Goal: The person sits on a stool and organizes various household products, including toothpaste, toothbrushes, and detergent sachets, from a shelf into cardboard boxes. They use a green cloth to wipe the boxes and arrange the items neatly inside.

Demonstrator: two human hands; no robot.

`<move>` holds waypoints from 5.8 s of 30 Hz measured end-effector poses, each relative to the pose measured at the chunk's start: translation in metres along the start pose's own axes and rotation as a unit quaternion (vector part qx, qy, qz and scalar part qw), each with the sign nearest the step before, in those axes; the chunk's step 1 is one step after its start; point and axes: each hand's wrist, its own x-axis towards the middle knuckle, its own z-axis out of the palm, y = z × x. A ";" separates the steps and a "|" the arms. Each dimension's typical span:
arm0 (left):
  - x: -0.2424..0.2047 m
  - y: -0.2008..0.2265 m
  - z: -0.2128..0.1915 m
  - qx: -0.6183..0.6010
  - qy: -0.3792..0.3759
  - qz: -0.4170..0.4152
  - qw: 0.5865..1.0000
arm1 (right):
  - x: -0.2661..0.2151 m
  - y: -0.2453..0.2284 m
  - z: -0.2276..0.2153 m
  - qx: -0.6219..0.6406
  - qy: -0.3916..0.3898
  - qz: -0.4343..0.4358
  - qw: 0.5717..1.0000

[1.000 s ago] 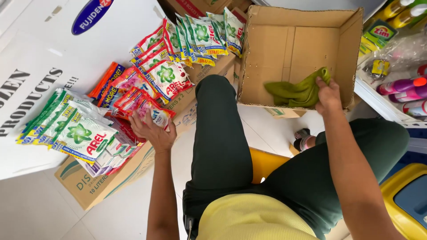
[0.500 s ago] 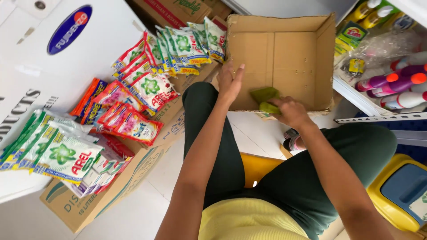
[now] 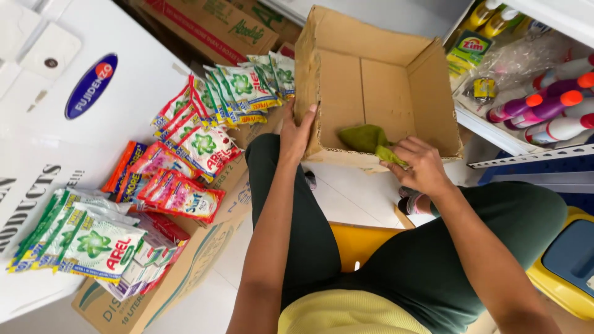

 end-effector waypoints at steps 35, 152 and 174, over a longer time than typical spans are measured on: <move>-0.083 0.143 0.000 0.503 -0.019 0.336 0.796 | 0.121 -0.001 0.038 0.275 0.242 0.166 0.916; 0.051 -0.071 0.074 -0.472 -0.261 -0.048 0.840 | 0.044 0.050 0.016 -0.137 0.112 0.479 0.860; 0.115 0.055 0.235 0.415 -0.368 0.333 0.763 | -0.010 0.152 -0.088 0.012 0.288 0.515 0.807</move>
